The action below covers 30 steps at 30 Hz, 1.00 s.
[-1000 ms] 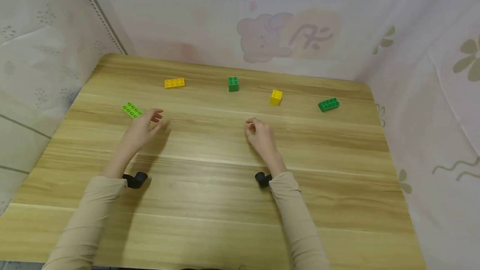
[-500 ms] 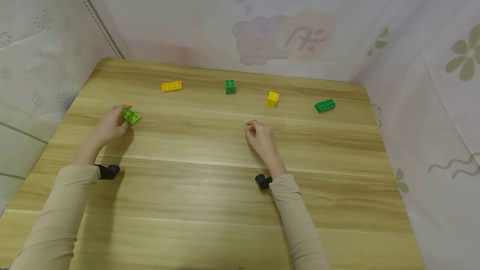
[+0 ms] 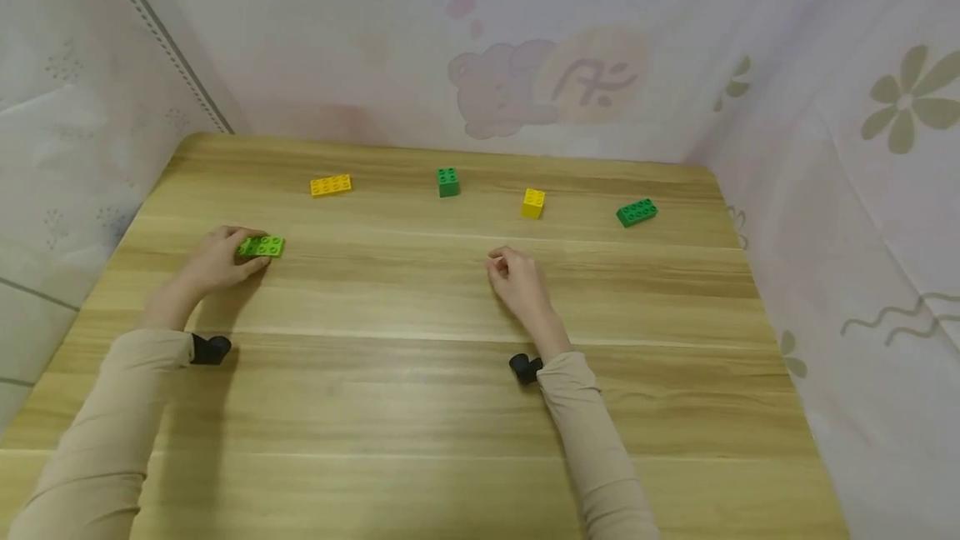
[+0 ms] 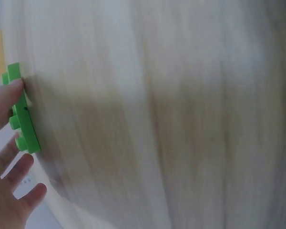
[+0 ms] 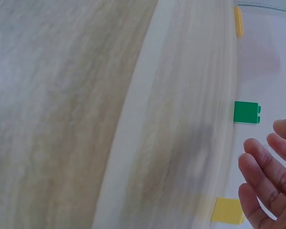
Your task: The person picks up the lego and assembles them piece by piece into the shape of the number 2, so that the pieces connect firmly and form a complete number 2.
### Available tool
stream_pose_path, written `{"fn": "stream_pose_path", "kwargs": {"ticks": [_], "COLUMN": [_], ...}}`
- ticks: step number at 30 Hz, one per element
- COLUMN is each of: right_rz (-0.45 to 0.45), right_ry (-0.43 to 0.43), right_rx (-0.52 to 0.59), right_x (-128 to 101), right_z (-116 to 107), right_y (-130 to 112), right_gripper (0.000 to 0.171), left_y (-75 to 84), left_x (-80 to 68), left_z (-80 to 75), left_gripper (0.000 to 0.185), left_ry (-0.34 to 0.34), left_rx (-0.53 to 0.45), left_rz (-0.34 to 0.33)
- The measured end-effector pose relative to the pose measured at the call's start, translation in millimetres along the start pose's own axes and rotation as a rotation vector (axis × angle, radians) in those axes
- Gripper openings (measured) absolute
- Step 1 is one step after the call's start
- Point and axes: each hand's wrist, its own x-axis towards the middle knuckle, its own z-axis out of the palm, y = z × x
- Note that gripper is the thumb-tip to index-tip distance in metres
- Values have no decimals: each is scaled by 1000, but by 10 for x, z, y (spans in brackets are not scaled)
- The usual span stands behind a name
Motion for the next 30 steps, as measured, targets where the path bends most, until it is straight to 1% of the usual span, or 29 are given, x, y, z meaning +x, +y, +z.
{"fn": "stream_pose_path", "kwargs": {"ticks": [4, 8, 14, 17, 21, 27, 30], "right_rz": [0, -6, 17, 16, 4, -6, 11], "right_ry": [10, 18, 16, 17, 21, 39, 35], "right_rx": [5, 1, 11, 10, 2, -19, -20], "right_x": [-15, -20, -34, -38, -40, -39, -27], "right_z": [7, 8, -18, -27, -31, -16, -13], "right_y": [32, 46, 39, 44, 53, 60, 72], "right_gripper": [25, 25, 25, 25, 26, 23, 24], "left_y": [87, 198, 432, 593, 849, 1243, 1403], "left_x": [37, 93, 229, 328, 451, 567, 608], "left_z": [64, 101, 173, 248, 370, 537, 612], "left_gripper": [52, 51, 52, 50, 47, 46, 46], "left_ry": [34, 72, 61, 58, 49, 31, 11], "left_rx": [5, -24, -47, -56, -55, -66, -70], "left_rz": [-2, 8, 22, 53, 114, 186, 210]}}
